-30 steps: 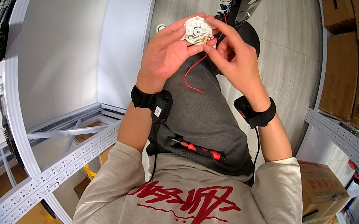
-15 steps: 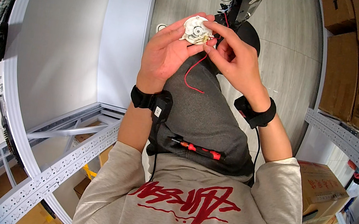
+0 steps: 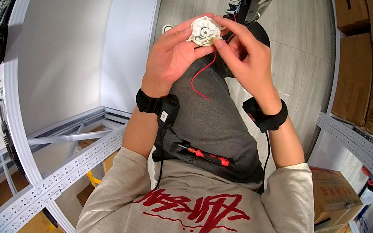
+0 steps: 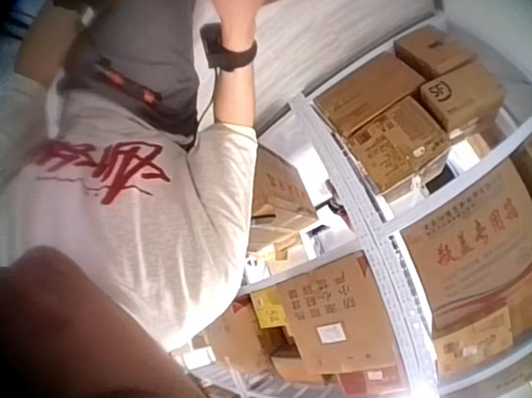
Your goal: The person sits on the floor and uses a screwdriver to work on a black electronic control panel and a small white circular component. They manipulate wires and tighten screws on the components.
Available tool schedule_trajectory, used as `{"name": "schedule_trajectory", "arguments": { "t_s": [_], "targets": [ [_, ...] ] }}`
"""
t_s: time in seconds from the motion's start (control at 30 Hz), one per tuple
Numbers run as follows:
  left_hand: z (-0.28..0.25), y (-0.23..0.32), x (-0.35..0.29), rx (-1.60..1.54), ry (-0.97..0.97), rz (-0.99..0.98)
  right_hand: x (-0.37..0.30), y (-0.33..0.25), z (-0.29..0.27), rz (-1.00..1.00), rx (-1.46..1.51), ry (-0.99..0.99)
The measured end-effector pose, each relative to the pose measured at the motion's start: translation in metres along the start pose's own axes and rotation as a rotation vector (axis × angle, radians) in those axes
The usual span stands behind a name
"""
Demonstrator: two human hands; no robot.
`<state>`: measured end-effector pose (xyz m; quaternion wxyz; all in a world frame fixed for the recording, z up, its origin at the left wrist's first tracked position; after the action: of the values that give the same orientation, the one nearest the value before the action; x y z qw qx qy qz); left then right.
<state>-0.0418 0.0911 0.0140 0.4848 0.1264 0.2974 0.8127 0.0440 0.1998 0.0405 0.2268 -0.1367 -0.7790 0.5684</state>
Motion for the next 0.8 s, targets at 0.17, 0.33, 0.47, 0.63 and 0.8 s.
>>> {"name": "schedule_trajectory", "arguments": {
  "t_s": [0.17,0.33,0.47,0.63,0.8],
  "targets": [
    [0.002,0.001,0.000,-0.037,-0.018,-0.007,0.009,-0.007,-0.001,-0.044,-0.048,0.062],
    [0.001,-0.001,0.000,0.016,-0.008,-0.016,0.010,0.000,0.004,0.025,0.003,0.068],
    [0.000,0.000,-0.001,0.042,-0.006,-0.017,0.012,0.008,0.006,0.140,0.163,0.018],
    [0.000,0.000,-0.001,-0.001,-0.015,-0.013,0.013,0.008,0.008,0.161,0.230,-0.013],
    [0.000,0.000,-0.001,-0.029,-0.016,-0.006,0.011,0.005,0.008,0.139,0.230,-0.017]
  ]
}}
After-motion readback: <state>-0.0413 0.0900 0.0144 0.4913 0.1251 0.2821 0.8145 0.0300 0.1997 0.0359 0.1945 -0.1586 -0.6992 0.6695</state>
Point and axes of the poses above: each hand's wrist, its own x-axis towards the middle knuckle, its own z-axis out of the palm, y = z × x, the point moved 9 cm from there along x, towards the middle knuckle, and after that the axes turned 1 degree about z, right-handed, at the moved point
